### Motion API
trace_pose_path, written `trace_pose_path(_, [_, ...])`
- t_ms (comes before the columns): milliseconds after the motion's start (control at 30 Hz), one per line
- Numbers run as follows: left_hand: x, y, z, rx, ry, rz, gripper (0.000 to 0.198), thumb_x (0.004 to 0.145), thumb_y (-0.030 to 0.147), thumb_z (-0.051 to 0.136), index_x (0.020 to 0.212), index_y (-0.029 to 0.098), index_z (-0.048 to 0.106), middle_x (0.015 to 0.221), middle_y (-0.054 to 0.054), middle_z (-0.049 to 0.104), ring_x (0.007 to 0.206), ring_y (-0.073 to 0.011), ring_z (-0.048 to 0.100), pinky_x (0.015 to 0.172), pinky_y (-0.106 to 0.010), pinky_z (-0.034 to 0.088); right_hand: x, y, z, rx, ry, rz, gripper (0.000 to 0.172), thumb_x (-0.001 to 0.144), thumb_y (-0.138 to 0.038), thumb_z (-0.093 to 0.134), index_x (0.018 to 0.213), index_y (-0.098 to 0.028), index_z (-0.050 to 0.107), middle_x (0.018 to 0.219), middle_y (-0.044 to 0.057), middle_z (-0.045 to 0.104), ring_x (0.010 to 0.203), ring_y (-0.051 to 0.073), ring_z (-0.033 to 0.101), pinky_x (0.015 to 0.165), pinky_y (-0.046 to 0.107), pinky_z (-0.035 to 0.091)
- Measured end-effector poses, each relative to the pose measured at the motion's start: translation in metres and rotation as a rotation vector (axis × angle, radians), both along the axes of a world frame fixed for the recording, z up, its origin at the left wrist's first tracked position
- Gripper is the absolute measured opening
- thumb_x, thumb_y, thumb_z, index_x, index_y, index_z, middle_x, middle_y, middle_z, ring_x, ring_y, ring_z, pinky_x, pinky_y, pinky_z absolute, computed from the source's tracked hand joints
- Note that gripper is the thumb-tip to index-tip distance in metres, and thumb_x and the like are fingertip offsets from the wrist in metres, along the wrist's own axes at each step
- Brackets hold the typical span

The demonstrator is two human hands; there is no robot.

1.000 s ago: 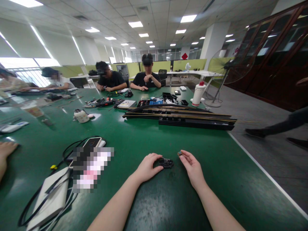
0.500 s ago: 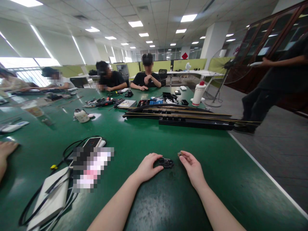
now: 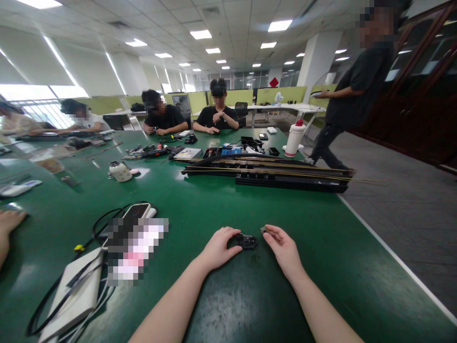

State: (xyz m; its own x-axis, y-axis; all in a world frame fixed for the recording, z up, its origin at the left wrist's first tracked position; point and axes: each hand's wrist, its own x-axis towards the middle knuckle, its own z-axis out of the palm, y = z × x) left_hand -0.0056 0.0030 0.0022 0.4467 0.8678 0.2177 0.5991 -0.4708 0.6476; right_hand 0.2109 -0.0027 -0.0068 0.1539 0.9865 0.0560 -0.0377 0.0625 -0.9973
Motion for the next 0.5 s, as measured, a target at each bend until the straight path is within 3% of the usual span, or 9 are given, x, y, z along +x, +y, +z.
trace_pose_path(167, [0.0,0.0,0.0,0.007,-0.008,0.001,0.041,0.075,0.025,0.067,0.114,0.022,0.055,0.107,-0.006,0.06,0.101,-0.022,0.053,0.091,-0.036,0.043,-0.003,-0.004,0.0,0.074,-0.203,0.071,0.033,0.069,-0.043,0.067,0.095,-0.023,0.067,0.096,0.008,0.07,0.092,0.024,0.064,0.09,0.045,0.047])
trace_pose_path(300, [0.001,0.0,0.001,0.001,-0.008,0.001,0.04,0.076,0.025,0.067,0.114,0.022,0.056,0.107,-0.006,0.06,0.101,-0.0223,0.053,0.091,-0.037,0.043,-0.007,-0.009,0.005,0.245,-0.421,0.108,0.02,0.073,-0.033,0.065,0.091,-0.026,0.07,0.099,0.007,0.068,0.099,0.024,0.059,0.095,0.046,0.043])
trace_pose_path(500, [0.001,0.0,0.001,0.022,-0.014,-0.001,0.04,0.075,0.024,0.068,0.113,0.022,0.056,0.106,-0.005,0.06,0.1,-0.0216,0.054,0.09,-0.036,0.043,-0.011,-0.011,0.005,0.312,-0.611,0.187,0.021,0.076,-0.029,0.065,0.096,-0.029,0.069,0.104,0.006,0.066,0.104,0.024,0.055,0.094,0.045,0.043])
